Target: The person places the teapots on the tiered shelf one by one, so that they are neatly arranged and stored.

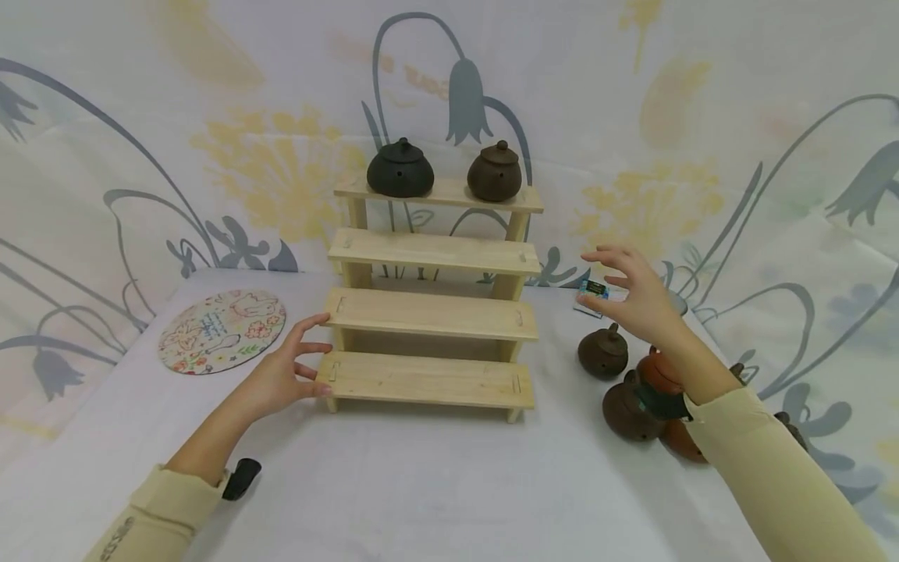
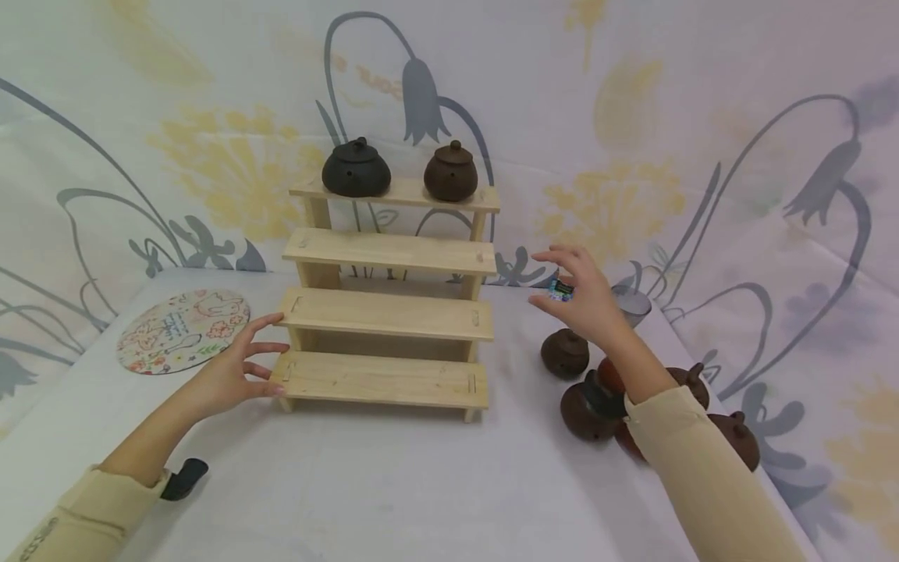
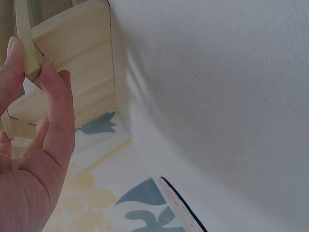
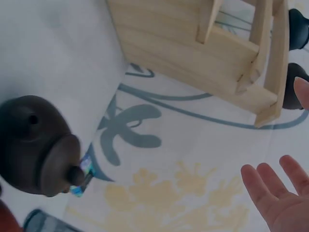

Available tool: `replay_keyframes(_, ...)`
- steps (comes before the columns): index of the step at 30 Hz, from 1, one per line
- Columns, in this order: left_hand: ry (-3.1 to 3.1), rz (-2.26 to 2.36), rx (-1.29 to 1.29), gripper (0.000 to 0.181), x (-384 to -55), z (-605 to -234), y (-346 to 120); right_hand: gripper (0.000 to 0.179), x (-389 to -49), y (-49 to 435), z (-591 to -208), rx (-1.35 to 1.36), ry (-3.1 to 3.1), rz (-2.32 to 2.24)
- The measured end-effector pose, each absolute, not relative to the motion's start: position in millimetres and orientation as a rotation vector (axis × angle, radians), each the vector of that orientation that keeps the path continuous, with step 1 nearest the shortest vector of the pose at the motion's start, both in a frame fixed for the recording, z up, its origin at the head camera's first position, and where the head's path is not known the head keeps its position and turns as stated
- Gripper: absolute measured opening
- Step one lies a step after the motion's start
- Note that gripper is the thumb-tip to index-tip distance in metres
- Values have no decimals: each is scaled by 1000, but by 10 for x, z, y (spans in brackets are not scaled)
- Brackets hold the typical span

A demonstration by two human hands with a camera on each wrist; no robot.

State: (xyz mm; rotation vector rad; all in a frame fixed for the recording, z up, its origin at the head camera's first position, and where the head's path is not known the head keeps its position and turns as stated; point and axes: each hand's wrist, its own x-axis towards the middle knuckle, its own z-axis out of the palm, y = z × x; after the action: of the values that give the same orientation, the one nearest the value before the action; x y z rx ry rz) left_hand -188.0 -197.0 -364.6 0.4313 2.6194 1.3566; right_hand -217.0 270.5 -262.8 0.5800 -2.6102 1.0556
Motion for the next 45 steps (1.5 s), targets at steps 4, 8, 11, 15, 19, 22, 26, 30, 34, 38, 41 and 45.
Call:
replay_keyframes(4, 2614, 1368, 440, 100, -1872, -3661, -1957, 55, -2024, 2829, -2745, 538, -2625, 1053)
replay_keyframes(8, 2613, 1362, 434, 100, -1854, -3676, -1946, 54, -1873, 2974, -2922, 497, -2633, 1020)
replay_keyframes(11, 2618, 1353, 429, 101, -1845, -3673, -1937, 53, -1761, 3069, -3052, 487, -2624, 1007)
replay_keyframes(15, 2618, 1349, 428, 101, -1847, -3664, -1933, 52, -1626, 3155, -3200, 470, -2593, 994)
replay_keyframes(19, 2616, 1349, 421, 101, -1856, -3655, -1944, 52, -1522, 3207, -3318, 455, -2592, 1009)
replay_keyframes(22, 2630, 1337, 427, 101, -1868, -3642, -1947, 51, -1460, 3234, -3374, 436, -2593, 1030)
replay_keyframes(26, 2648, 1321, 440, 102, -1883, -3624, -1943, 49, -1405, 3274, -3458, 402, -2600, 1015)
replay_keyframes(30, 2639, 1332, 445, 101, -1894, -3618, -1940, 49, -1373, 3312, -3572, 386, -2660, 966)
replay_keyframes(34, 2628, 1339, 456, 101, -1906, -3618, -1938, 53, -1331, 3337, -3639, 321, -2772, 967)
replay_keyframes(38, 2632, 1341, 467, 100, -1901, -3612, -1944, 63, -1303, 3333, -3634, 222, -2871, 1030)
replay_keyframes(41, 2629, 1343, 462, 101, -1887, -3613, -1957, 67, -1300, 3318, -3631, 198, -2916, 1043)
replay_keyframes(45, 2626, 1344, 463, 101, -1877, -3628, -1967, 66, -1287, 3292, -3638, 192, -2935, 1111)
